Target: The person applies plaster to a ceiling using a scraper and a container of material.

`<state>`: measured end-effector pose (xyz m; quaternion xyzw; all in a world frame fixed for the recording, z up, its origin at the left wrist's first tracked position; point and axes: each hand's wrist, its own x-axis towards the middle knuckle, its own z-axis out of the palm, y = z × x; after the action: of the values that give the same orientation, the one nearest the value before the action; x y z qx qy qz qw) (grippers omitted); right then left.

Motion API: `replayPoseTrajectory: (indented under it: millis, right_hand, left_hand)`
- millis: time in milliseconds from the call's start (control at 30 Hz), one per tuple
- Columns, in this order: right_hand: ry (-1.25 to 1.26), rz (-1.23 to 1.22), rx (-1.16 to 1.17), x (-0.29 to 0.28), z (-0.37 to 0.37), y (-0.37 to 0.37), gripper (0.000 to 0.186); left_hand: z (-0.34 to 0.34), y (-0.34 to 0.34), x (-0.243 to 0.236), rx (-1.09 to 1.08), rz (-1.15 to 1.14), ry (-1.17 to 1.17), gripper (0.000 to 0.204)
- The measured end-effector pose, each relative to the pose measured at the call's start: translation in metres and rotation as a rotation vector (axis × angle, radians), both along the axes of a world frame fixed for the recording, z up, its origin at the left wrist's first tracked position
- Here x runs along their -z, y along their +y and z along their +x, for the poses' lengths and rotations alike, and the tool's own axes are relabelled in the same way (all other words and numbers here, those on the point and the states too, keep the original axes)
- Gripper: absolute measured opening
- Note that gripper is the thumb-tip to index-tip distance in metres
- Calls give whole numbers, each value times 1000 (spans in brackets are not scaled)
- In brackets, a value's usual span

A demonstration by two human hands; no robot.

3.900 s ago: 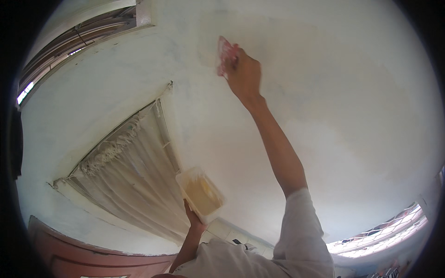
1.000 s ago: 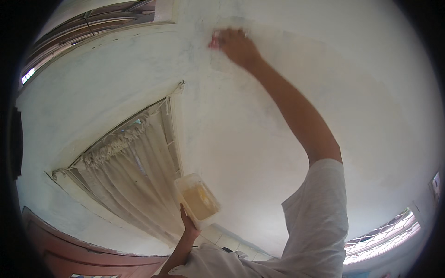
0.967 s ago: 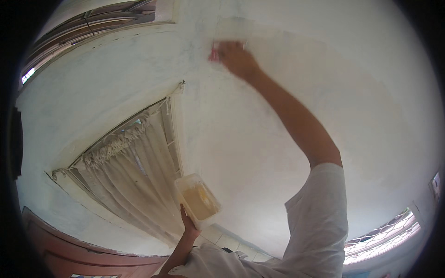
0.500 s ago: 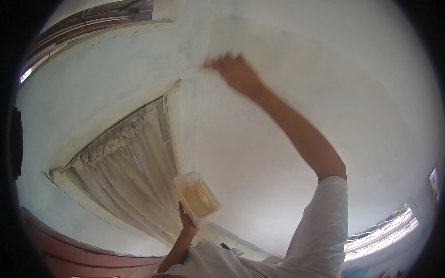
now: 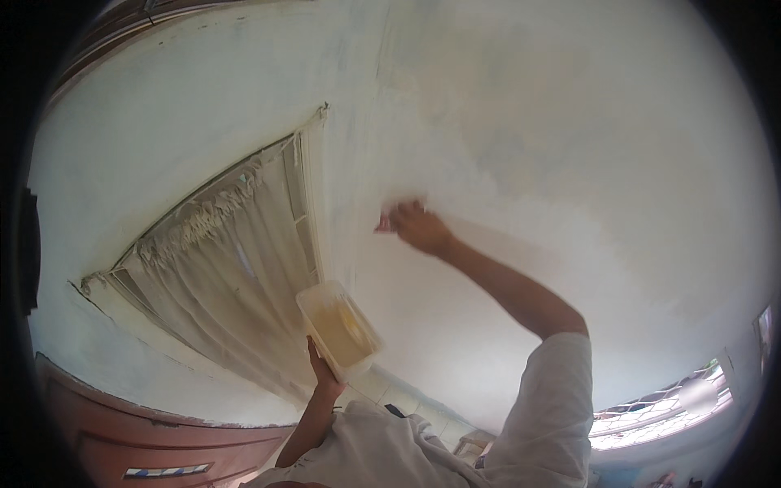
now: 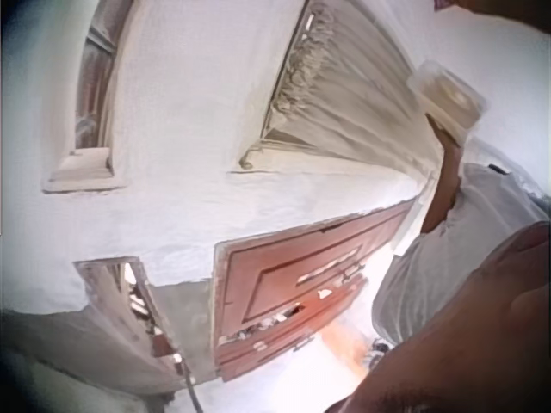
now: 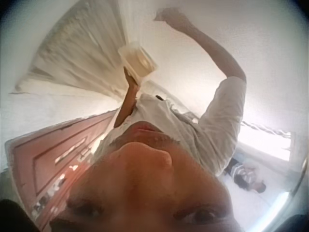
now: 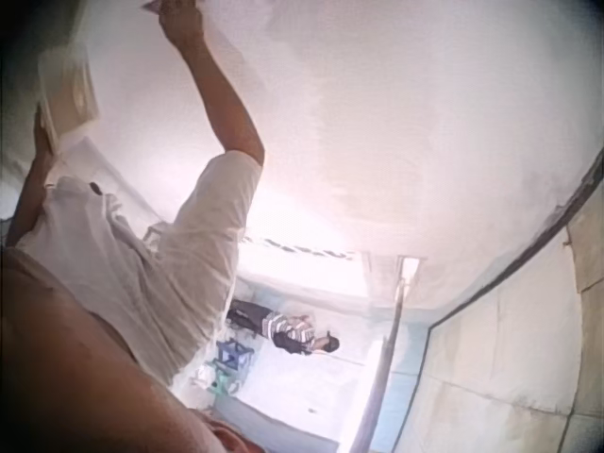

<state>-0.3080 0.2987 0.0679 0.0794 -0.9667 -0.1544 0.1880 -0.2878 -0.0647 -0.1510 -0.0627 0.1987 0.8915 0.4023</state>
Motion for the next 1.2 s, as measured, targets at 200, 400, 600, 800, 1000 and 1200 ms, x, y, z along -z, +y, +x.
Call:
replayPoseTrajectory:
  millis: [200,400,600,800,1000,1200]
  right_hand:
    - [316,-964,-2,39,73,-88,14]
    - [378,-1848,189,36,135,-168,13]
    - [79,-1466,349,44,190,-194,13]
    - [-186,-989,498,81,186,-197,23]
    - [-115,-982,332,95,196,-185,24]
    - [-54,-1537,518,52,241,-156,35]
  left_hand:
    - [0,3,2,-12,-31,-2,76]
    - [2,9,-1,-88,-173,41,74]
    - [30,33,11,45,-78,116,71]
    - [65,62,-2,56,-185,201,61]
    - [71,73,17,123,-115,74,68]
    - [84,78,-3,227,-56,82,72]
